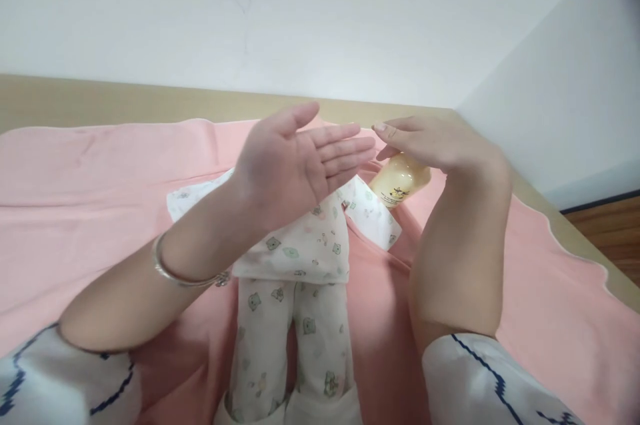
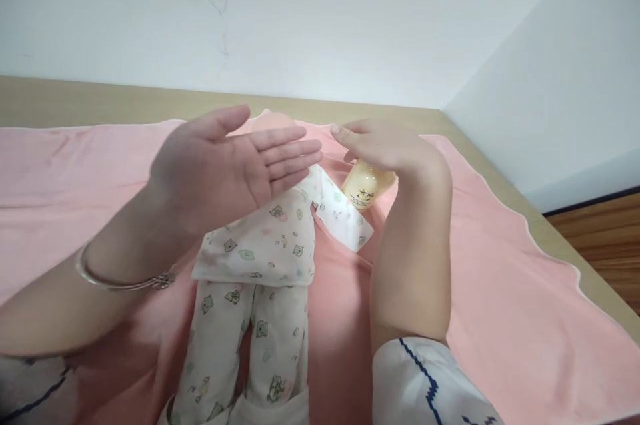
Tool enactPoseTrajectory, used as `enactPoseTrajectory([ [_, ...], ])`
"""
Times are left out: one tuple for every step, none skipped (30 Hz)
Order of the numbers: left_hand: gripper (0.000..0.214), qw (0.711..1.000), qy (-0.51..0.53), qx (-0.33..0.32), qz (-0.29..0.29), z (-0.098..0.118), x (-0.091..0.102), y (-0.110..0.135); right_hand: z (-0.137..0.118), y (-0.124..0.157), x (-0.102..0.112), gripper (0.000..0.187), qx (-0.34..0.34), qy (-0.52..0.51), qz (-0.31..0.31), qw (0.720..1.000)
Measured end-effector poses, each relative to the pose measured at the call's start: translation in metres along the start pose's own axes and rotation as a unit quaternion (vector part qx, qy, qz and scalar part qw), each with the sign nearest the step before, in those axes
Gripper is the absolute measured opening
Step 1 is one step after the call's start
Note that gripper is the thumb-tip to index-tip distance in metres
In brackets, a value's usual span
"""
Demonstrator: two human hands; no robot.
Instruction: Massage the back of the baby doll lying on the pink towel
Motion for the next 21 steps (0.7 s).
enactPoseTrajectory([
  [0.076, 1.000, 0.016, 0.008, -0.007, 0.001, 0.006, 0.002, 0.001, -0.001, 0.000, 0.059, -0.001, -0.002, -0.010, 1.000],
  [0.077, 0.998, 0.051, 0.021, -0.023, 0.003, 0.010, 0.003, 0.001, -0.001, 0.000, 0.057, -0.005, 0.000, -0.013, 1.000],
  [0.078, 0.994, 0.096, 0.034, -0.043, 0.006, 0.013, 0.004, 0.002, -0.002, 0.001, 0.057, -0.012, 0.005, -0.007, 1.000],
  [0.079, 0.987, 0.144, 0.048, -0.058, 0.010, 0.016, 0.005, 0.003, -0.002, 0.001, 0.057, -0.019, 0.010, 0.000, 1.000],
  [0.080, 0.980, 0.181, 0.060, -0.063, 0.012, 0.019, 0.006, 0.003, -0.003, 0.002, 0.056, -0.024, 0.013, 0.005, 1.000],
  [0.082, 0.976, 0.200, 0.071, -0.058, 0.012, 0.022, 0.007, 0.004, -0.003, 0.001, 0.056, -0.029, 0.014, 0.007, 0.999],
  [0.085, 0.976, 0.198, 0.082, -0.045, 0.009, 0.026, 0.008, 0.004, -0.002, 0.001, 0.055, -0.030, 0.014, 0.008, 0.999],
  [0.090, 0.979, 0.180, 0.094, -0.028, 0.001, 0.028, 0.010, 0.005, -0.002, 0.002, 0.056, -0.028, 0.014, 0.007, 0.999],
  [0.098, 0.982, 0.155, 0.107, -0.013, -0.010, 0.030, 0.013, 0.006, -0.001, 0.003, 0.057, -0.024, 0.019, 0.010, 0.999],
  [0.107, 0.983, 0.135, 0.122, -0.002, -0.024, 0.030, 0.016, 0.007, 0.001, 0.005, 0.059, -0.021, 0.030, 0.017, 0.999],
  [0.114, 0.982, 0.129, 0.137, 0.005, -0.039, 0.029, 0.019, 0.007, 0.004, 0.009, 0.061, -0.020, 0.049, 0.028, 0.998],
  [0.120, 0.977, 0.140, 0.158, 0.004, -0.055, 0.027, 0.022, 0.006, 0.009, 0.013, 0.063, -0.022, 0.073, 0.039, 0.996],
  [0.124, 0.969, 0.169, 0.179, -0.022, -0.067, 0.024, 0.025, 0.005, 0.014, 0.016, 0.063, -0.027, 0.099, 0.049, 0.993],
  [0.127, 0.956, 0.204, 0.198, -0.066, -0.076, 0.020, 0.027, 0.001, 0.020, 0.019, 0.063, -0.034, 0.123, 0.059, 0.990],
  [0.128, 0.939, 0.244, 0.212, -0.119, -0.078, 0.016, 0.029, -0.004, 0.027, 0.021, 0.063, -0.037, 0.139, 0.069, 0.987],
  [0.128, 0.916, 0.286, 0.221, -0.172, -0.074, 0.015, 0.032, -0.012, 0.033, 0.022, 0.063, -0.035, 0.146, 0.080, 0.986],
  [0.132, 0.893, 0.326, 0.223, -0.217, -0.066, 0.016, 0.033, -0.023, 0.040, 0.021, 0.064, -0.018, 0.144, 0.098, 0.985],
  [0.136, 0.873, 0.365, 0.216, -0.241, -0.053, 0.019, 0.034, -0.036, 0.047, 0.019, 0.063, 0.013, 0.137, 0.121, 0.983],
  [0.137, 0.861, 0.400, 0.211, -0.234, -0.040, 0.023, 0.033, -0.051, 0.054, 0.016, 0.061, 0.058, 0.127, 0.149, 0.979],
  [0.133, 0.856, 0.436, 0.190, -0.202, -0.025, 0.030, 0.031, -0.067, 0.061, 0.013, 0.059, 0.114, 0.113, 0.182, 0.970],
  [0.123, 0.854, 0.464, 0.174, -0.160, -0.012, 0.035, 0.030, -0.082, 0.068, 0.007, 0.058, 0.164, 0.102, 0.206, 0.959],
])
Point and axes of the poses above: each hand's wrist, its own y-axis away from the middle knuckle, its own x-axis out of the back of the hand, z = x × y, the point moved 6 cm from there along -y, towards the middle knuckle, and after that the axes turned 5 degrees about z, right-handed, at the moved point
